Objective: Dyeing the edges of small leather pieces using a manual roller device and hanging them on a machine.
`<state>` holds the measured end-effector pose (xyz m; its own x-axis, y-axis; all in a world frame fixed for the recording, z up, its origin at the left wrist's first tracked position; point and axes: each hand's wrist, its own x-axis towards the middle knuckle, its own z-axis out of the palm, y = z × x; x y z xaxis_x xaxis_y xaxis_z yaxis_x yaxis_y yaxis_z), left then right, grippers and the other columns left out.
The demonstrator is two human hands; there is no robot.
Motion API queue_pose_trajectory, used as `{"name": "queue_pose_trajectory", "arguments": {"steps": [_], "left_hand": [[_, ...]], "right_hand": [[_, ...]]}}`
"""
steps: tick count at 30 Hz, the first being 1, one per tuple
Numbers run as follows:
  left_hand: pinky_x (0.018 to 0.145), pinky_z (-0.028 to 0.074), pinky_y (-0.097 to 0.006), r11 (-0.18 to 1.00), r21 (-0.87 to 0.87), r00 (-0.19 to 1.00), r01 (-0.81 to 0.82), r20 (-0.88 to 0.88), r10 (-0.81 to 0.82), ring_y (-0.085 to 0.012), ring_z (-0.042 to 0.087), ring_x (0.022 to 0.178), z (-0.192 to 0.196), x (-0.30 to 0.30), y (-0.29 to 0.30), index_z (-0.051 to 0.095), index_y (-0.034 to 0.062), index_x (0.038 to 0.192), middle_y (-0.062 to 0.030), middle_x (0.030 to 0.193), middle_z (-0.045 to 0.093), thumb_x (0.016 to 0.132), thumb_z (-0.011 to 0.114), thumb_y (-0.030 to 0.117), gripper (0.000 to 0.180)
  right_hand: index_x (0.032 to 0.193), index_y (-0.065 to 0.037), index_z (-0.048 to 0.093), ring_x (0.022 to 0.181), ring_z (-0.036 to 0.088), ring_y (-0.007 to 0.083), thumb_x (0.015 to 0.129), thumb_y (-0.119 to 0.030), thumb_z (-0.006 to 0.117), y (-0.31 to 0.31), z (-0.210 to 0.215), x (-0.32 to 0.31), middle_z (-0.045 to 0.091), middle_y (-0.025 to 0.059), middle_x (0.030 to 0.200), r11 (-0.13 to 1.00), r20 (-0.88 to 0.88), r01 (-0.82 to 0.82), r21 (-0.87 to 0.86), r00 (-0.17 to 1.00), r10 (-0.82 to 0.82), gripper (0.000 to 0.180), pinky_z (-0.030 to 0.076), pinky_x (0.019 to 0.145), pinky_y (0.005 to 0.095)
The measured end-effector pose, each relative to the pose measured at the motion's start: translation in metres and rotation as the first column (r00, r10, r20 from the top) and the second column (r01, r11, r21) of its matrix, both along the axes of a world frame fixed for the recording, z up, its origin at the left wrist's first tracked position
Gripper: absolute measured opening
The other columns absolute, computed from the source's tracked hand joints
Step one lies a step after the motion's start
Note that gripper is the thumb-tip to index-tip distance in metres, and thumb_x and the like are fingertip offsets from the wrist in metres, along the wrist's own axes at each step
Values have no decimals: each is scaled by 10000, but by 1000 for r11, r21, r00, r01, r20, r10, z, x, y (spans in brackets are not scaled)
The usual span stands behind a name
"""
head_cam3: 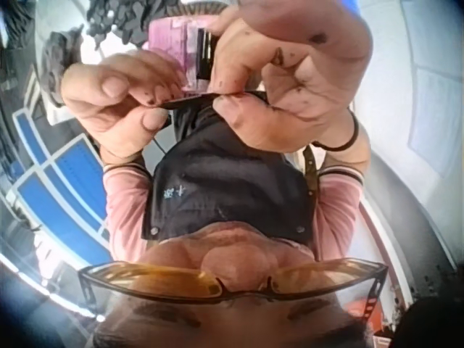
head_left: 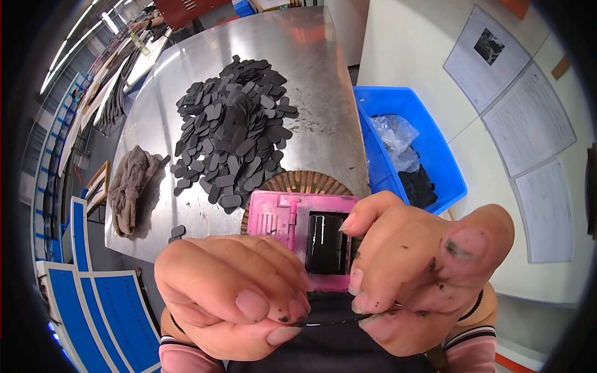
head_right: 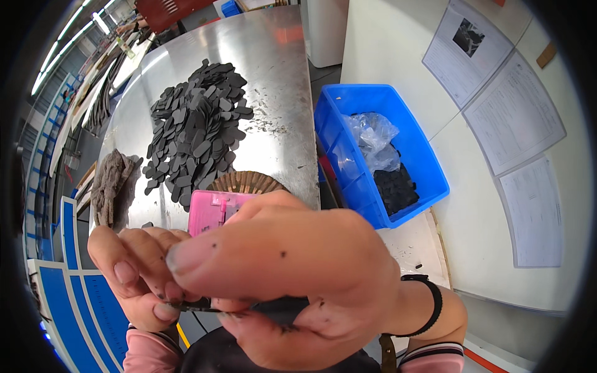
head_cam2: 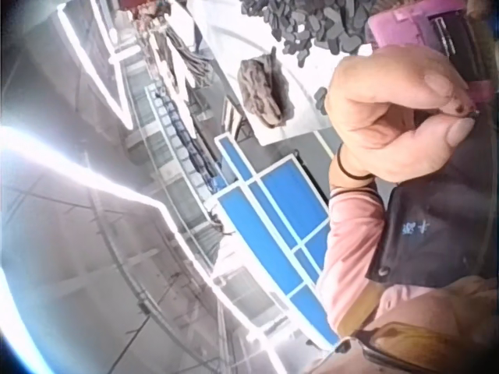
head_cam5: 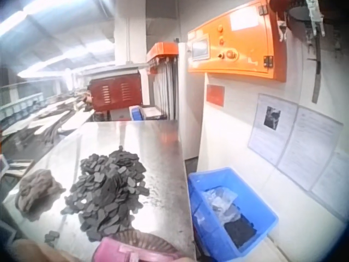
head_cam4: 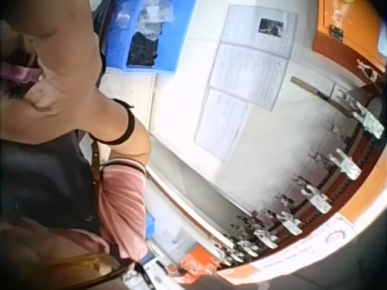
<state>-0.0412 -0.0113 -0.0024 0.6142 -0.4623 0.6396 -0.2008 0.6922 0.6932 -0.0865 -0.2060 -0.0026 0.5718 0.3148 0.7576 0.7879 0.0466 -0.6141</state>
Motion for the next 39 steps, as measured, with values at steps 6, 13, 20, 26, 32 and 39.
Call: {"name": "queue_pose_trajectory", "arguments": {"steps": [6, 13, 20, 26, 32, 39], "left_hand": [[650, 370, -333, 932, 358, 993, -65, 116, 25, -151, 520, 599, 4, 13, 8, 416, 139, 909, 3, 669, 562, 628, 797, 81, 476], [671, 308, -326, 760, 609, 911, -228, 409, -54, -142, 452, 612, 6, 38, 14, 462, 92, 865, -11, 708, 549, 591, 718, 3, 385], [614, 274, -315, 712, 589, 789, -382, 609, -81, -148, 416, 519, 6, 43, 7, 530, 73, 839, -23, 634, 545, 553, 651, 76, 311], [577, 271, -311, 710, 554, 704, -436, 701, -115, -154, 403, 488, 9, 44, 4, 567, 64, 828, -5, 596, 521, 547, 642, 79, 292], [551, 268, -306, 677, 554, 636, -484, 754, -162, -162, 408, 479, 14, 38, -13, 620, 52, 808, 8, 565, 481, 535, 658, 52, 276], [678, 301, -298, 851, 511, 928, -121, 362, -85, -124, 466, 614, 9, 35, -5, 420, 49, 1073, -4, 656, 594, 637, 660, 2, 500]], "right_hand": [[1306, -137, 135, 627, 552, 160, 687, -13, 662, 1, -1, 2, 569, 1, 674, 996, -74, 39, -78, 996, -44, 823, 371, 825, 456], [1197, -89, 358, 621, 503, 154, 594, 18, 626, 5, -13, 3, 535, -24, 651, 926, -64, 308, -217, 942, -328, 669, 351, 818, 453], [789, -122, 580, 663, 471, 161, 496, -18, 643, 4, -25, 3, 520, -37, 720, 866, 9, 393, -309, 912, -410, 317, 358, 748, 419], [759, -143, 574, 666, 474, 174, 512, -40, 679, 6, -27, 2, 532, -36, 729, 839, 52, 440, -321, 892, -448, 288, 369, 736, 440], [899, -141, 564, 674, 465, 183, 525, -32, 671, -15, -14, 2, 555, -20, 716, 807, 142, 395, -439, 918, -371, 404, 362, 763, 453], [1331, -94, 217, 748, 485, 176, 644, -94, 667, -35, -6, 2, 592, 6, 770, 878, 126, 326, -350, 945, -301, 821, 320, 871, 451]]}}
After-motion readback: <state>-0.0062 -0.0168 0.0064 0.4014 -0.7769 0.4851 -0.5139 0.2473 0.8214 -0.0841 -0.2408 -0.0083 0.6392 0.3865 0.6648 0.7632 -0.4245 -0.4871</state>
